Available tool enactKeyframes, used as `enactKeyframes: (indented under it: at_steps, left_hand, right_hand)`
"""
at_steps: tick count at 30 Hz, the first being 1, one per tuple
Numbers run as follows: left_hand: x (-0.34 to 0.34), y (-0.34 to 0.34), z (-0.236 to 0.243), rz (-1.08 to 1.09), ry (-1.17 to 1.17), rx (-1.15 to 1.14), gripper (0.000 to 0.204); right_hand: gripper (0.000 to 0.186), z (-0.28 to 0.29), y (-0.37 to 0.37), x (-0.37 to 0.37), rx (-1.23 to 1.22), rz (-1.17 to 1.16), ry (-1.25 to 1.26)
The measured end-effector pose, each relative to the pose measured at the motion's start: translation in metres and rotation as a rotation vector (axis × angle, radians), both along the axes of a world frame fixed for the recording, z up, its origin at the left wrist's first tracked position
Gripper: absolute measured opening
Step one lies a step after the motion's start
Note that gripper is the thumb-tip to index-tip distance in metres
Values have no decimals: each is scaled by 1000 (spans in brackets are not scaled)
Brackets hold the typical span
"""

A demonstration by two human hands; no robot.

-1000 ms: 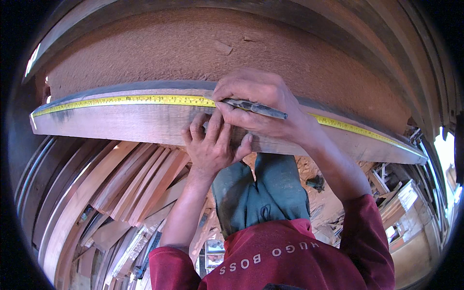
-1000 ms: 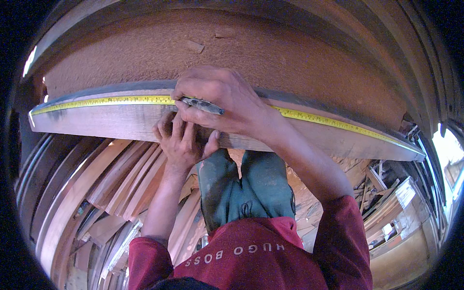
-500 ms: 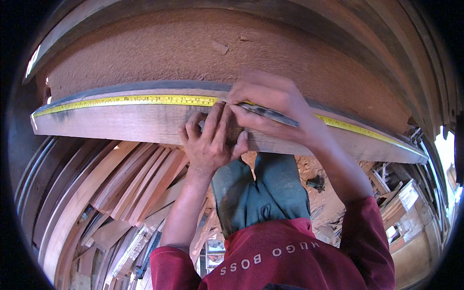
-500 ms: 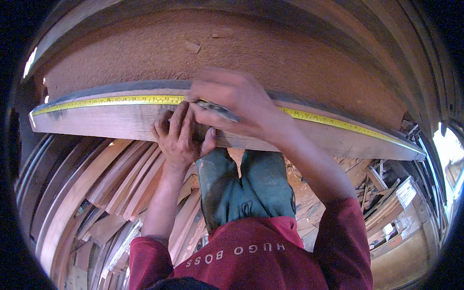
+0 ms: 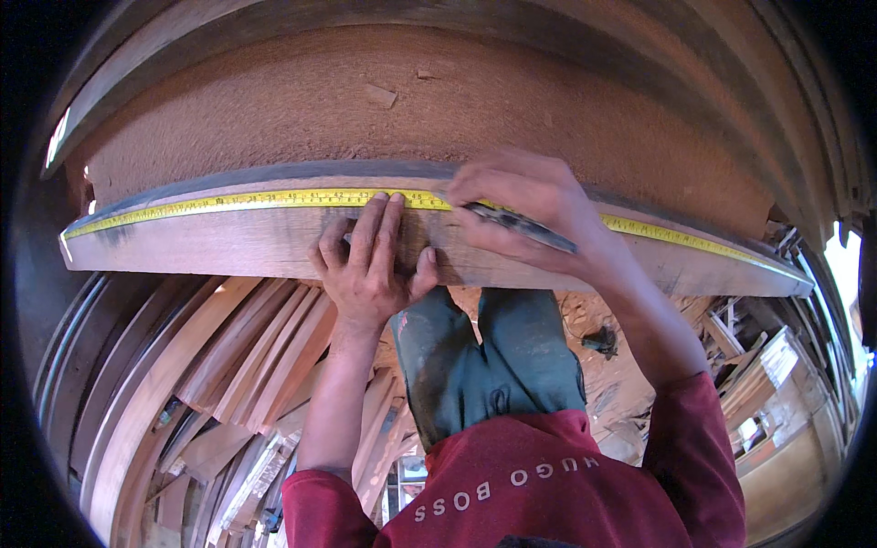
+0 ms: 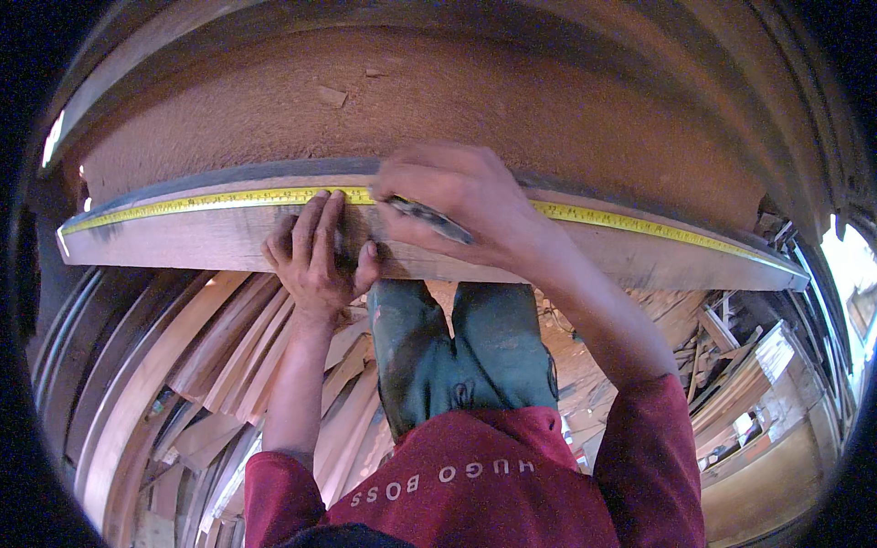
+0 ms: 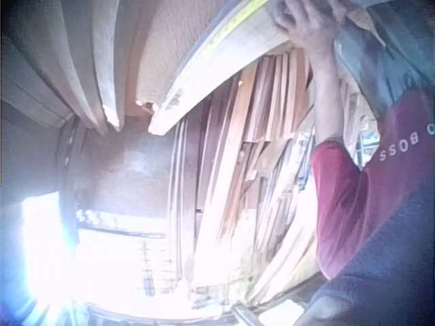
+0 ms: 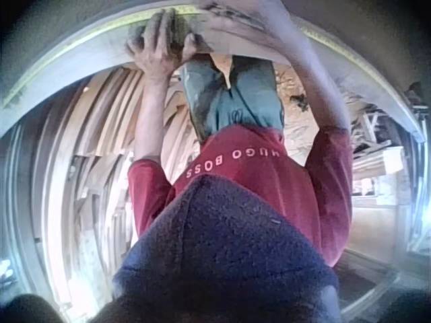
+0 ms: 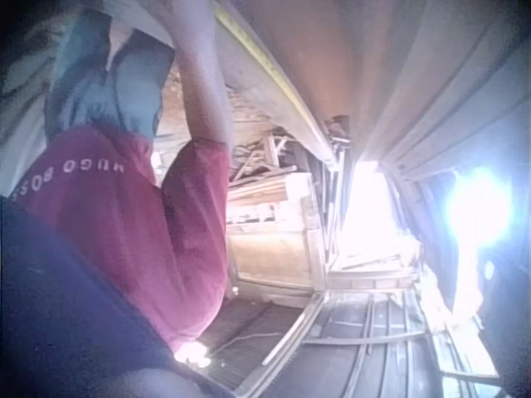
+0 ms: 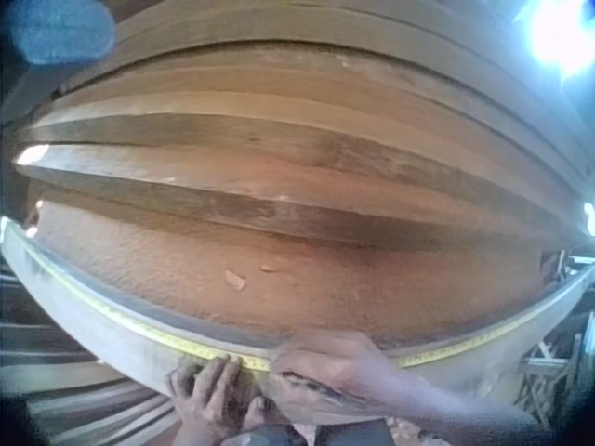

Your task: The person measures a long, curved wooden plank using a tape measure and marks it with a pencil. After marking, the person uses a hand plane to smooth the surface of the plank.

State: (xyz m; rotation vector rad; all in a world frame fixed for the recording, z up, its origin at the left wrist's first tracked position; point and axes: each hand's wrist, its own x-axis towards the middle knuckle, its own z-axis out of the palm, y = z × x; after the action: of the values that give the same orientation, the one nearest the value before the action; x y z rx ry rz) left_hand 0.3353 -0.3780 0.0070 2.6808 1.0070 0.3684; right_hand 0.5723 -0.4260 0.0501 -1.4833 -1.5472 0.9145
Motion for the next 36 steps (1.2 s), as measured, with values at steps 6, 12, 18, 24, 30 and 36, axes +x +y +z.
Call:
enactKeyframes:
  at_steps: [6, 12, 18, 24, 30, 36]
  left_hand:
    - [1, 1, -1, 8, 2, 58, 58]
    - [1, -2, -3, -1, 9, 74, 59]
    - [8, -7, 6, 13, 4, 41, 59]
    - [56, -59, 17, -88, -4, -43, 61]
    - [77, -76, 7, -72, 36, -60, 60]
    - [80, -78, 5, -51, 11, -18, 57]
  right_hand:
    - [14, 6, -27, 25, -73, -14, -53]
    - [14, 26, -88, 66, -249, -211, -187]
    - [14, 35, -84, 65, -160, -243, -103]
    - [14, 12, -71, 60, -35, -141, -49]
    - [16, 1, -65, 60, -22, -71, 50]
    - [15, -6, -64, 59, 2, -48, 54]
